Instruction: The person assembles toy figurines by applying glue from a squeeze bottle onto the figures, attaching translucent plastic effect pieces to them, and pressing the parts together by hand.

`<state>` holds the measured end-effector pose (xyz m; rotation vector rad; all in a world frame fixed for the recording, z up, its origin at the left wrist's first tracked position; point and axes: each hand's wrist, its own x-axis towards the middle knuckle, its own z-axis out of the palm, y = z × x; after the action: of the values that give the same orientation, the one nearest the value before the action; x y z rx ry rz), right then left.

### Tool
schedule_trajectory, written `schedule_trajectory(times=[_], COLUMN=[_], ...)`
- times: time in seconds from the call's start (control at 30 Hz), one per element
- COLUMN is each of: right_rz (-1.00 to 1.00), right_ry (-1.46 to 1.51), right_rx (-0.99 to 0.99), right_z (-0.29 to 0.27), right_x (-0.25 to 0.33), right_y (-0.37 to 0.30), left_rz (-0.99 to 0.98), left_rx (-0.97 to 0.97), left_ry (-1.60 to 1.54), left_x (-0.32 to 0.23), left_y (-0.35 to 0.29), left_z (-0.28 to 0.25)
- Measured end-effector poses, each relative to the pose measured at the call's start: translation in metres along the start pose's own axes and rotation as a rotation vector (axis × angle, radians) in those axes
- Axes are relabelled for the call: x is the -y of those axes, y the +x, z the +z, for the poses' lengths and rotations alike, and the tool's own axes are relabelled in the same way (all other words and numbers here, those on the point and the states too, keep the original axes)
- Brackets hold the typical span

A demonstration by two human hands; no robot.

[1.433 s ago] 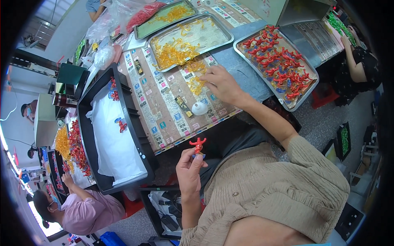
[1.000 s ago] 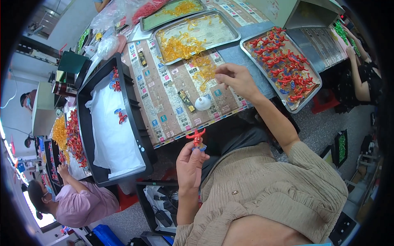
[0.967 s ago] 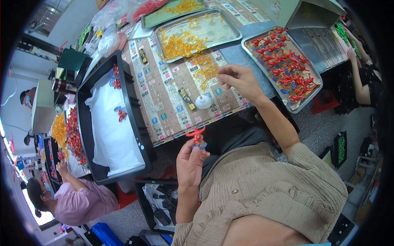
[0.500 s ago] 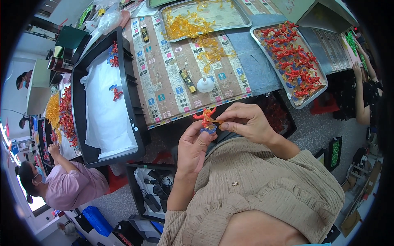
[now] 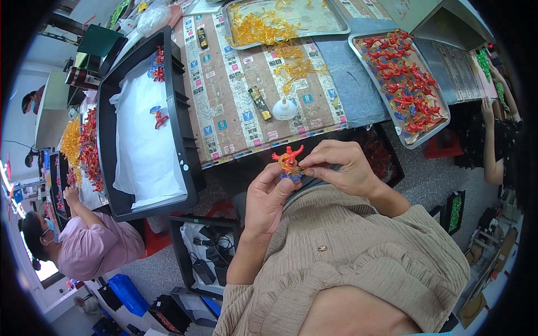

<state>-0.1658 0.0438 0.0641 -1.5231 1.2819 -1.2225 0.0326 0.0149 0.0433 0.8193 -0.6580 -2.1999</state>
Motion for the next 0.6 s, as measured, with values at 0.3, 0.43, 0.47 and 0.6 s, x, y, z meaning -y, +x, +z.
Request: schedule_trajectory(times=[0.3,0.43,0.47,0.6], right_rz=[0.074,0.116,0.136,0.146], right_ry=[0.051,0.084,0.091,0.101], right_rx=[0.1,0.15,0.164,0.177], right_z=[-0.008,-0.01,-0.01,-0.01], right_x=[-0.005,-0.011,-0.012,-0.011], right_y=[0.005,0.005,0.005,0.005], left_rz=[0.032,0.029,0.021,-0.016], left_rx=[-0.029,-0.06,-0.066,-0.063], left_ry=[0.082,0.096,0.1,0.079], left_x=[0.005,0.006,0.007,0.008], left_y=[-0.001,-0.002,-0.002,-0.002], left_z=[0.002,0.006,0.007,0.005])
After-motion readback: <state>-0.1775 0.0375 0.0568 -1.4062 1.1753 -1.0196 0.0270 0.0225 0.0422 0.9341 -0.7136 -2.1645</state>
